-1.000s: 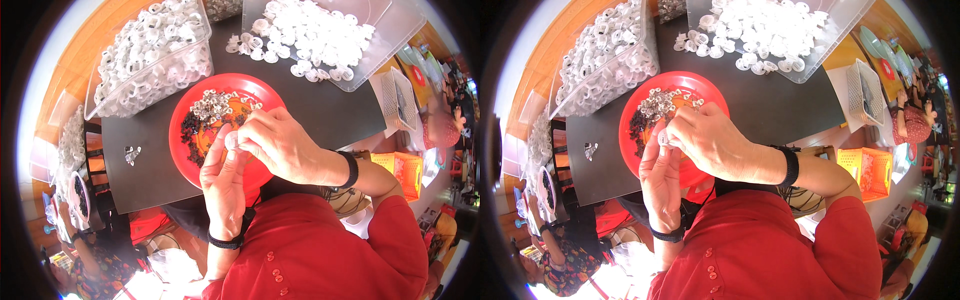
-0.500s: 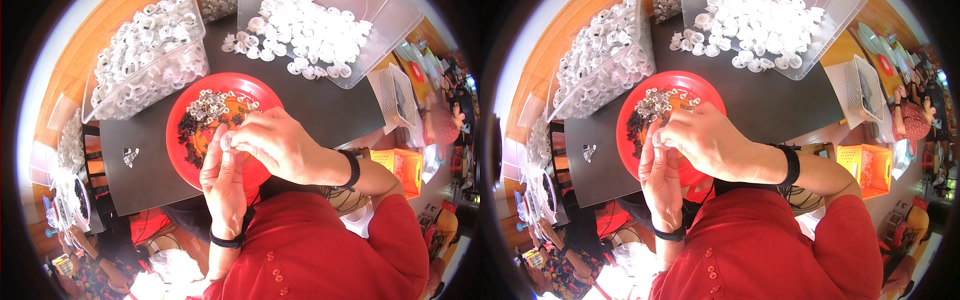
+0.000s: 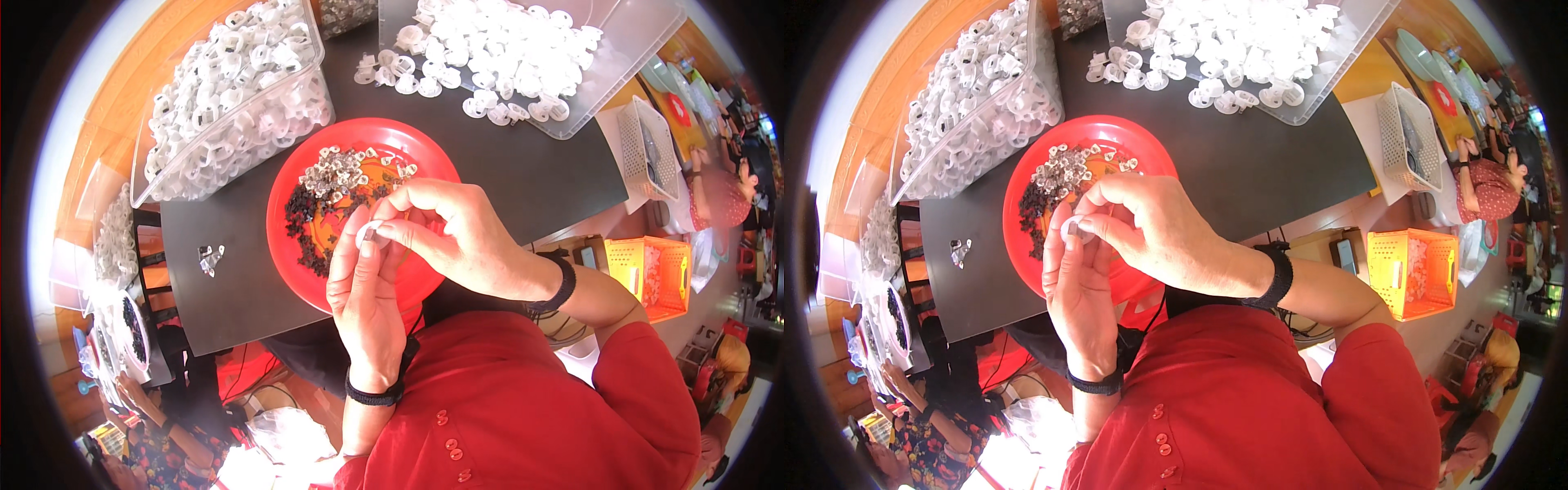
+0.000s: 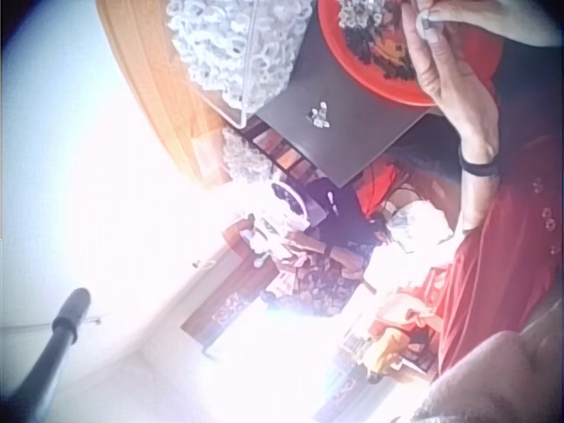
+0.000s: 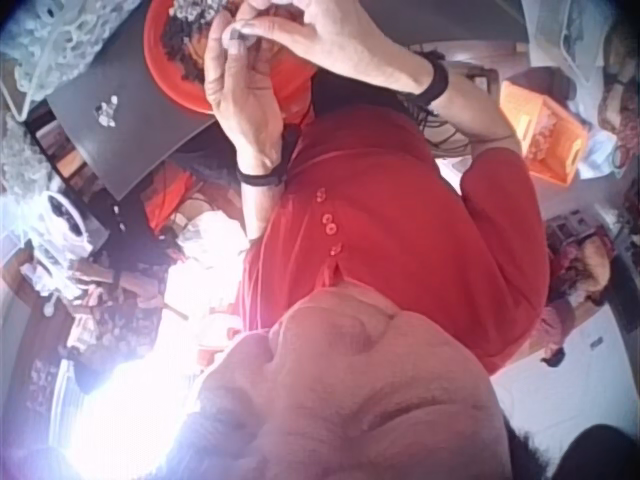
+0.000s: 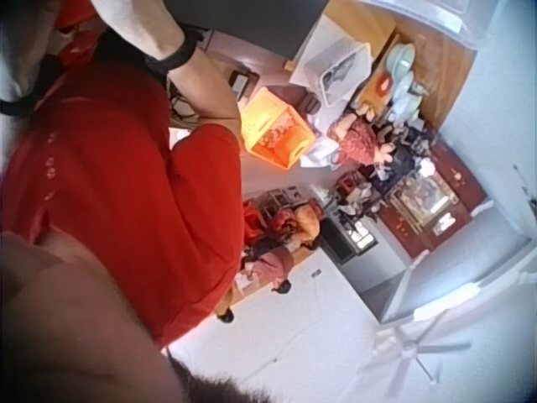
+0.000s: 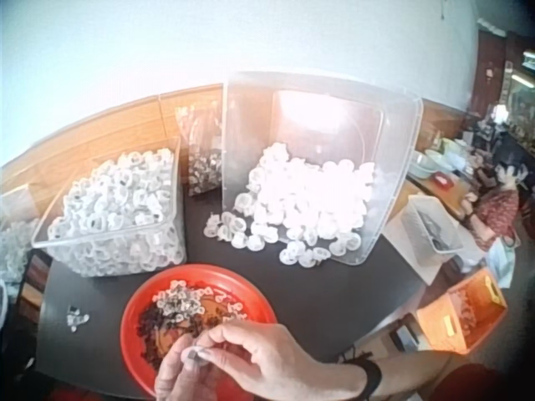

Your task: Assembling small plastic and metal components at a workbench.

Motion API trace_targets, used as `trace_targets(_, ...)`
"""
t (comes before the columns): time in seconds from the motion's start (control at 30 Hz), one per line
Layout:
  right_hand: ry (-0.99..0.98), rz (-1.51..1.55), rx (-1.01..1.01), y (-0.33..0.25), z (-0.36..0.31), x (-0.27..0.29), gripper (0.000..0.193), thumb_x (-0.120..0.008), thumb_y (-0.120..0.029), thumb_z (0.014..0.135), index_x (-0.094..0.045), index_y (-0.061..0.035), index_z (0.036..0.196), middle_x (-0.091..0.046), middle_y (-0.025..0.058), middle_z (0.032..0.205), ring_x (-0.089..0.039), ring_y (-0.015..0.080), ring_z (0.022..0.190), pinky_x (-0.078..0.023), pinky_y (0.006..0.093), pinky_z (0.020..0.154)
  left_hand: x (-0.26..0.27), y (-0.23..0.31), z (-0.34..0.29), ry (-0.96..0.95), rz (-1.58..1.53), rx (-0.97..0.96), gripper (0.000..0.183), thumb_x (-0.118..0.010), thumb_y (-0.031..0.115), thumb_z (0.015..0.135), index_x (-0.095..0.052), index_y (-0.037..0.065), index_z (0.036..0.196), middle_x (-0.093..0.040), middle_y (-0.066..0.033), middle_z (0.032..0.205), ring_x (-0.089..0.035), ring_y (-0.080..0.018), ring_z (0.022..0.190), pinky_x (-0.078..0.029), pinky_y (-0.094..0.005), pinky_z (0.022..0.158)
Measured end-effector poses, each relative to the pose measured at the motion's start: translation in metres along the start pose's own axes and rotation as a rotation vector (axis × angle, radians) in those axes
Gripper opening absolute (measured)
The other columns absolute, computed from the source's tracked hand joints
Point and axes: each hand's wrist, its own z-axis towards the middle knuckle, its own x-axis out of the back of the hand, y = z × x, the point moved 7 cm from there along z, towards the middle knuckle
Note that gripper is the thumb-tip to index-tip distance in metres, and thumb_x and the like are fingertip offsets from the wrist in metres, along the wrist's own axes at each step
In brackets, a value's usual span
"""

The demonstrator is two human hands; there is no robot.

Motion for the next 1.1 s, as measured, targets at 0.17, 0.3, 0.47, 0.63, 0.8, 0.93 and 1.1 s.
trace_targets(0.17,0.012,-0.028,0.064,0.001,-0.002,-0.002,0.005,-0.063,-0.003,0.087,-0.061,0.0021,0.088,-0.067,0.0133,0.082,-0.067,0.0221,0.075,-0.051,0.0311,0.066,0.004,0.001,0.0,0.043,-0.014,0.004,0.032,-0.053,0.009,0.097,-0.054,0.0,0.128,-0.061,-0.0125,0.12,-0.06,-0.0225,0.112,-0.048,-0.0386,0.101)
trace_targets(0.3,0.05,-0.057,0.11,0.002,-0.002,-0.004,0.004,-0.062,-0.001,0.086,-0.06,0.0024,0.087,-0.066,0.0141,0.08,-0.067,0.0255,0.075,-0.051,0.0326,0.065,0.008,0.003,0.002,0.046,0.002,0.047,0.032,-0.052,0.007,0.095,-0.052,0.0,0.126,-0.061,-0.0123,0.118,-0.06,-0.023,0.112,-0.048,-0.0374,0.099)
trace_targets(0.47,0.072,-0.102,0.156,-0.003,-0.004,-0.004,0.004,-0.062,0.0,0.086,-0.06,0.0027,0.088,-0.065,0.0147,0.08,-0.067,0.0281,0.076,-0.052,0.0335,0.065,0.009,0.004,0.003,0.053,-0.067,0.07,0.024,-0.057,0.004,0.093,-0.061,0.001,0.116,-0.064,-0.0123,0.114,-0.063,-0.0226,0.107,-0.051,-0.0374,0.098)
trace_targets(0.63,0.045,-0.053,0.06,0.007,-0.004,-0.002,0.005,-0.062,-0.001,0.086,-0.061,0.003,0.089,-0.066,0.0142,0.081,-0.067,0.0247,0.073,-0.051,0.0318,0.063,0.01,0.002,0.004,0.049,-0.026,0.097,0.024,-0.058,0.003,0.092,-0.062,0.001,0.116,-0.064,-0.0122,0.114,-0.063,-0.0222,0.107,-0.051,-0.0367,0.098)
trace_targets(0.8,0.007,-0.045,-0.007,0.01,-0.003,0.001,0.006,-0.064,-0.003,0.09,-0.062,0.0015,0.093,-0.068,0.0071,0.087,-0.065,0.0111,0.077,-0.051,0.0244,0.069,0.005,0.003,0.002,0.08,-0.001,0.107,0.025,-0.057,0.003,0.093,-0.061,0.001,0.117,-0.064,-0.0126,0.115,-0.063,-0.0225,0.108,-0.052,-0.0366,0.098)
trace_targets(0.93,0.006,-0.002,0.004,0.011,0.001,0.001,0.006,-0.064,-0.003,0.089,-0.062,0.0015,0.093,-0.067,0.0073,0.086,-0.065,0.0115,0.077,-0.051,0.0248,0.068,0.004,0.003,0.003,0.107,0.039,0.079,0.024,-0.056,0.003,0.093,-0.06,0.001,0.117,-0.063,-0.013,0.117,-0.063,-0.023,0.108,-0.051,-0.0368,0.098)
trace_targets(1.1,0.017,-0.106,0.128,0.004,0.001,0.0,0.005,-0.064,-0.002,0.089,-0.062,0.0013,0.091,-0.067,0.0087,0.085,-0.066,0.0154,0.076,-0.052,0.0263,0.067,0.006,0.003,0.006,0.042,-0.029,0.062,0.023,-0.056,0.003,0.093,-0.061,0.001,0.115,-0.064,-0.0122,0.115,-0.063,-0.0224,0.107,-0.052,-0.0363,0.097)
